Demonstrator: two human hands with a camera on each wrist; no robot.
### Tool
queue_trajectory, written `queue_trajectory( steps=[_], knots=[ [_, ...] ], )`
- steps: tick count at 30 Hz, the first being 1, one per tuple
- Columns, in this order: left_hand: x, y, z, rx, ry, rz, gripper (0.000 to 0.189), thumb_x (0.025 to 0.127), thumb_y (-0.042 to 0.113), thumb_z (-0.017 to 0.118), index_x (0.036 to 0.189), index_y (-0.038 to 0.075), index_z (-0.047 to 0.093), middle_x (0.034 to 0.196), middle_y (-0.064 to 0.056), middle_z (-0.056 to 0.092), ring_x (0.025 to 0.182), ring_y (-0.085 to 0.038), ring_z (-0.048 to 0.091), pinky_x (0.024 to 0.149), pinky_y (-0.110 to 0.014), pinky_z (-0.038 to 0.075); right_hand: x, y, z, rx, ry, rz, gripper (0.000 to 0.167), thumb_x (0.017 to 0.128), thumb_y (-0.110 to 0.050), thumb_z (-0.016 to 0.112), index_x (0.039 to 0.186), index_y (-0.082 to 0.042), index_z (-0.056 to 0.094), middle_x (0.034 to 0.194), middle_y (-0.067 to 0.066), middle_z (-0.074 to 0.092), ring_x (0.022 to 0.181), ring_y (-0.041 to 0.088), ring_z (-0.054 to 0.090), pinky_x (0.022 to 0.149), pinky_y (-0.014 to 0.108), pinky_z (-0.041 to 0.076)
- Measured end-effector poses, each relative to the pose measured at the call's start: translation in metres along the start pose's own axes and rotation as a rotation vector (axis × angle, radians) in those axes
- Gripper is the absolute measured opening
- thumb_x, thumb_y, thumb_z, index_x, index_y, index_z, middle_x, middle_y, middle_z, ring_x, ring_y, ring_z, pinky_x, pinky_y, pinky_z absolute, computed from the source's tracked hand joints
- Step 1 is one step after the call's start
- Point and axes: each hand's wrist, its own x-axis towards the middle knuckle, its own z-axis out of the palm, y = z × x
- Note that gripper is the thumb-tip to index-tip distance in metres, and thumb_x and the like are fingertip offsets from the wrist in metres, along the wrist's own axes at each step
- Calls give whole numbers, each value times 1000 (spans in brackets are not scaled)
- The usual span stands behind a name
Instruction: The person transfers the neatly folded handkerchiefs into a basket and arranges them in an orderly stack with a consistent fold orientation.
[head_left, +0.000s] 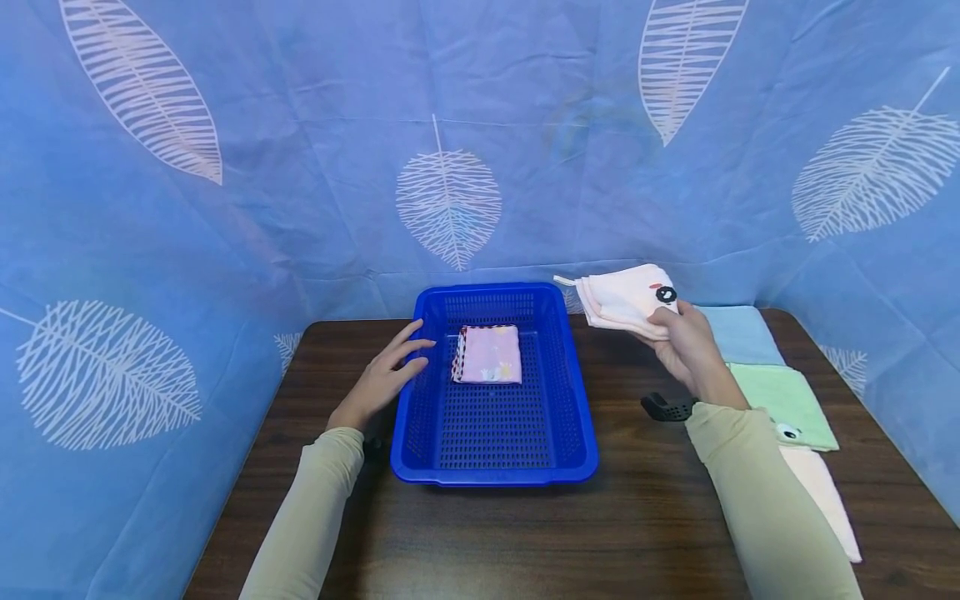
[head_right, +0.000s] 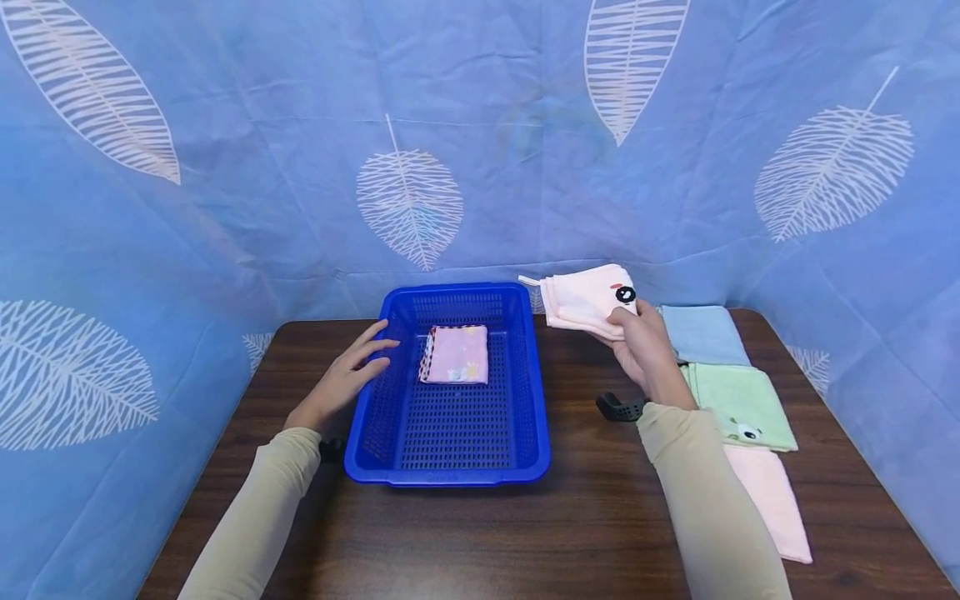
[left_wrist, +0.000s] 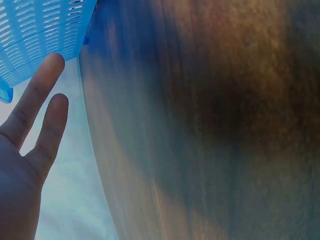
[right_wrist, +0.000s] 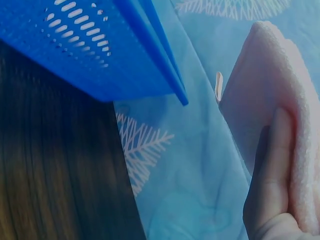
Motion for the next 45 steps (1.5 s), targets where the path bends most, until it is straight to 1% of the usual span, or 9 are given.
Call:
queue_trajectory(
  steps=[4,9,12,18,23,27,30,35,45],
  knots=[
    [0,0,1,4,0,-3,39,103,51,52,140,39,57,166,29,20,161,-24,18,118,-72,26,-2,0,9,-6,-18,-8,77,99,4,31,163,-11,-9,166,17,15,155,27,27,100,23,54],
    [-1,0,1,3,0,-1,39,104,49,52,139,34,59,167,27,20,160,-26,19,118,-72,28,-4,2,19,-18,-15,-16,78,97,5,32,164,-11,-7,170,19,9,155,29,26,96,22,55],
    [0,0,1,7,-1,5,41,104,49,52,140,30,60,167,26,19,160,-27,19,117,-73,28,-3,3,26,-10,-11,-18,78,96,6,32,164,-10,-4,169,19,11,153,27,29,93,21,57],
    [2,2,-1,31,2,9,38,103,51,52,137,37,60,167,25,20,160,-27,19,117,-73,28,1,1,40,9,-13,-24,76,97,6,33,164,-10,2,168,17,16,151,26,34,93,20,57],
    [2,3,-1,27,-2,10,38,102,53,52,137,39,59,167,26,20,160,-25,19,117,-73,28,2,1,54,-2,2,-27,77,97,5,34,164,-11,-1,169,16,15,154,27,31,102,23,53],
    [0,3,-1,20,0,5,36,102,52,53,136,41,59,167,26,21,160,-25,19,117,-73,28,3,2,65,11,-12,-23,78,96,6,33,163,-11,-1,169,16,14,155,28,29,112,32,46],
    [-1,3,-2,12,1,9,37,103,51,53,137,38,60,167,25,21,160,-26,19,117,-73,28,4,5,72,18,-22,-21,78,95,6,33,163,-10,0,169,16,16,155,28,29,117,37,41],
    [-1,3,-2,7,0,24,40,104,48,53,140,31,60,167,25,20,161,-26,18,117,-73,28,5,9,81,38,-29,-14,79,94,7,34,164,-10,0,169,15,17,155,27,28,121,39,37],
    [0,0,-2,3,-7,36,43,104,49,52,140,28,60,168,24,20,160,-25,18,120,-70,26,3,10,94,50,-64,-2,80,96,5,35,164,-13,-4,169,14,15,156,27,28,124,38,34]
  ],
)
